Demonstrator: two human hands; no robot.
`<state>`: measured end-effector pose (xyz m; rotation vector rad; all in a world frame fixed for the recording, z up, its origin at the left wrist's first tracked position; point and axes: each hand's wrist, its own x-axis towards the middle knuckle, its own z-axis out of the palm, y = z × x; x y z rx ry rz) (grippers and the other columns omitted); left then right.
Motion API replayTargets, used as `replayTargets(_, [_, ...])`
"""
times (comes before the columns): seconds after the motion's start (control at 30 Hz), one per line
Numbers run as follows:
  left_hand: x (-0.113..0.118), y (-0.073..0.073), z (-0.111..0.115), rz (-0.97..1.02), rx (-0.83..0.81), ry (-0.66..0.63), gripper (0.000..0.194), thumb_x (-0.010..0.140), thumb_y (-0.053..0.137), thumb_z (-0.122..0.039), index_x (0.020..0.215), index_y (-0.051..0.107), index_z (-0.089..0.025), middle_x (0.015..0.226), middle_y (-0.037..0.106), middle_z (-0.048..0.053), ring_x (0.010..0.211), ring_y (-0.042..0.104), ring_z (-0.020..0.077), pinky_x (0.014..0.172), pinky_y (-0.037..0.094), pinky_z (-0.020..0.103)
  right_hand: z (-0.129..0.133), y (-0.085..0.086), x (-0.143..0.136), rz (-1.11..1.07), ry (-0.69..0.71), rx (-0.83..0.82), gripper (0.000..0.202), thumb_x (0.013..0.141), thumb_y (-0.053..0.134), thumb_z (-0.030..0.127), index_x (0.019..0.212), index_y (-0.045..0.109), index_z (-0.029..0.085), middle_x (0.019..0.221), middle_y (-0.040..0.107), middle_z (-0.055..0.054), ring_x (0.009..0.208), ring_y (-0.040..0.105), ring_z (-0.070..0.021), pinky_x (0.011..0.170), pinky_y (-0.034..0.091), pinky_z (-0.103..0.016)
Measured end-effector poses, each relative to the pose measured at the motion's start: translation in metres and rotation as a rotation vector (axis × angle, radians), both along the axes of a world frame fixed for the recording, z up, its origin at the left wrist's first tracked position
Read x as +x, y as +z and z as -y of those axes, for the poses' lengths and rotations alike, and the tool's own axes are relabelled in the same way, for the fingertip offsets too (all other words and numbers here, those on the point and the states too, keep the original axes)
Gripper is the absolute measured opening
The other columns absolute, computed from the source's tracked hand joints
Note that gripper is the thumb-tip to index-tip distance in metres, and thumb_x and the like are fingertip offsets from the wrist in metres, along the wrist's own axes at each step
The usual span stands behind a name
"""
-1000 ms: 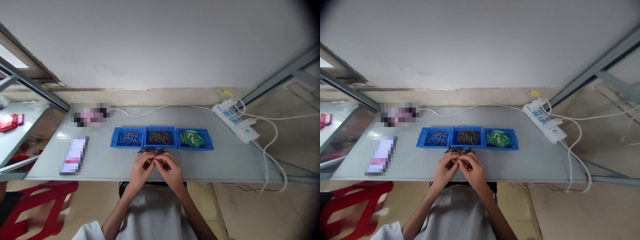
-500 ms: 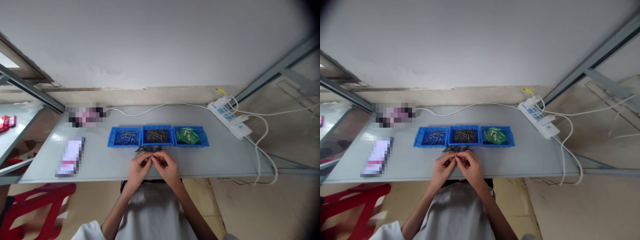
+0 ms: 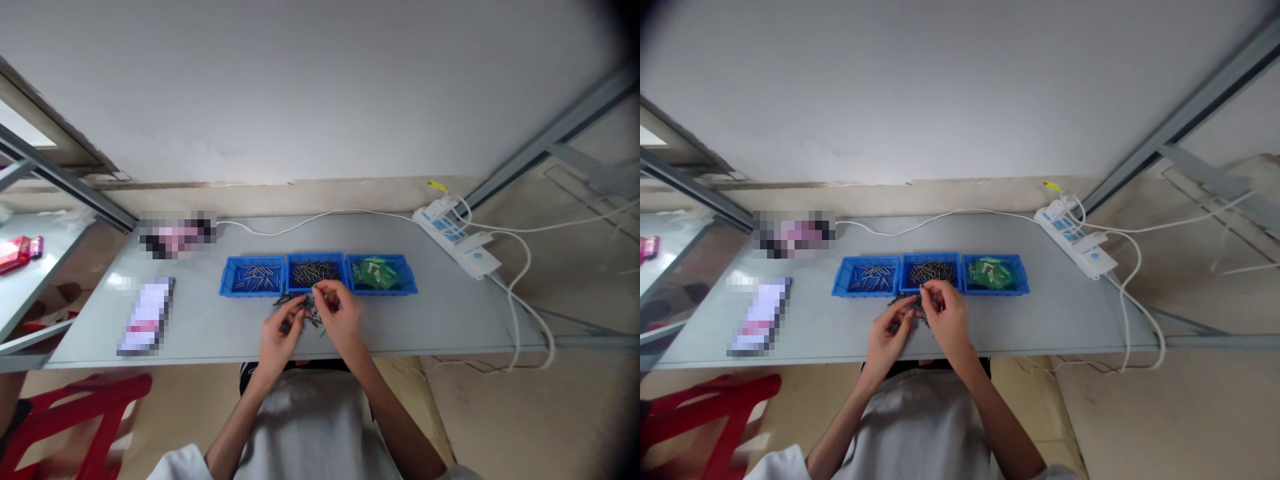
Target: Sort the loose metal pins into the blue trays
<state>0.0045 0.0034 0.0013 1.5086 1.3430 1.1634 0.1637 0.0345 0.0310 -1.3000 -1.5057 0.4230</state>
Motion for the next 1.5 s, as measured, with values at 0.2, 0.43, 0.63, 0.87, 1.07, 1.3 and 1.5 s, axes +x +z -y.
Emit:
replayTargets(0.2, [0.001,0.003,0.0,0.003,-0.03,0.016,0.031,0.106,0.062,-0.042,0.108,0.083,-0.019,0.08,0.082,0.005,0.058,0.063,0.0151,0.059,0.051,0.025,0.003,0.027,0.025,0.247,-0.086,-0.01,0.021,0.108,0.057,0.029,0.112,0.077,0.023,0.089,0.078,-0.003,0.062,0.064,-0.014,0.068,0.052,-0.028])
replayTargets(0.43, [0.0,0.001,0.0,-0.011,-0.021,0.016,0.035,0.108,0.06,-0.047,0.109,0.081,-0.019,0.078,0.08,0.004,0.059,0.066,0.016,0.058,0.05,0.025,0.058,-0.014,0.052,0.4,0.185,-0.157,0.014,0.105,0.059,0.025,0.105,0.074,0.027,0.092,0.073,-0.002,0.076,0.073,-0.0181,0.067,0.057,-0.029])
replayTargets(0.63, [0.0,0.005,-0.001,-0.055,0.036,-0.031,0.032,0.11,0.058,-0.041,0.109,0.08,-0.018,0.077,0.079,0.004,0.061,0.068,0.0164,0.059,0.052,0.025,0.062,-0.029,0.056,0.423,0.216,-0.191,0.013,0.104,0.061,0.022,0.098,0.072,0.028,0.096,0.07,-0.002,0.079,0.074,-0.019,0.07,0.06,-0.029])
replayTargets(0.87, [0.005,0.005,0.007,-0.178,0.197,-0.226,0.017,0.105,0.066,-0.027,0.109,0.082,-0.022,0.093,0.08,0.006,0.07,0.07,0.0163,0.067,0.056,0.027,0.051,-0.015,0.052,0.388,0.156,-0.123,0.012,0.11,0.056,0.027,0.108,0.068,0.025,0.11,0.069,-0.007,0.089,0.075,-0.0201,0.078,0.06,-0.031])
replayTargets(1.07, [0.01,-0.007,0.009,-0.274,0.249,-0.246,0.019,0.107,0.06,-0.018,0.11,0.079,-0.02,0.101,0.079,0.01,0.086,0.076,0.0222,0.08,0.061,0.032,0.036,-0.027,0.025,0.322,0.172,-0.047,0.019,0.112,0.05,0.022,0.111,0.069,0.027,0.104,0.074,-0.005,0.092,0.076,-0.0202,0.081,0.06,-0.03])
replayTargets(1.3, [0.01,-0.002,0.006,-0.248,0.185,-0.159,0.02,0.108,0.059,-0.021,0.112,0.078,-0.021,0.095,0.077,0.007,0.077,0.072,0.0187,0.071,0.057,0.028,0.037,-0.039,0.028,0.231,0.007,-0.016,0.015,0.11,0.054,0.021,0.113,0.068,0.025,0.103,0.072,-0.007,0.094,0.074,-0.0214,0.085,0.061,-0.034])
replayTargets(1.5, [0.004,0.001,0.003,-0.186,0.123,-0.03,0.026,0.11,0.057,-0.031,0.103,0.079,-0.019,0.085,0.076,0.006,0.071,0.07,0.0178,0.064,0.053,0.027,0.048,-0.042,0.051,0.335,-0.033,-0.081,0.012,0.103,0.066,0.03,0.113,0.07,0.026,0.105,0.07,-0.008,0.097,0.072,-0.0266,0.085,0.061,-0.039])
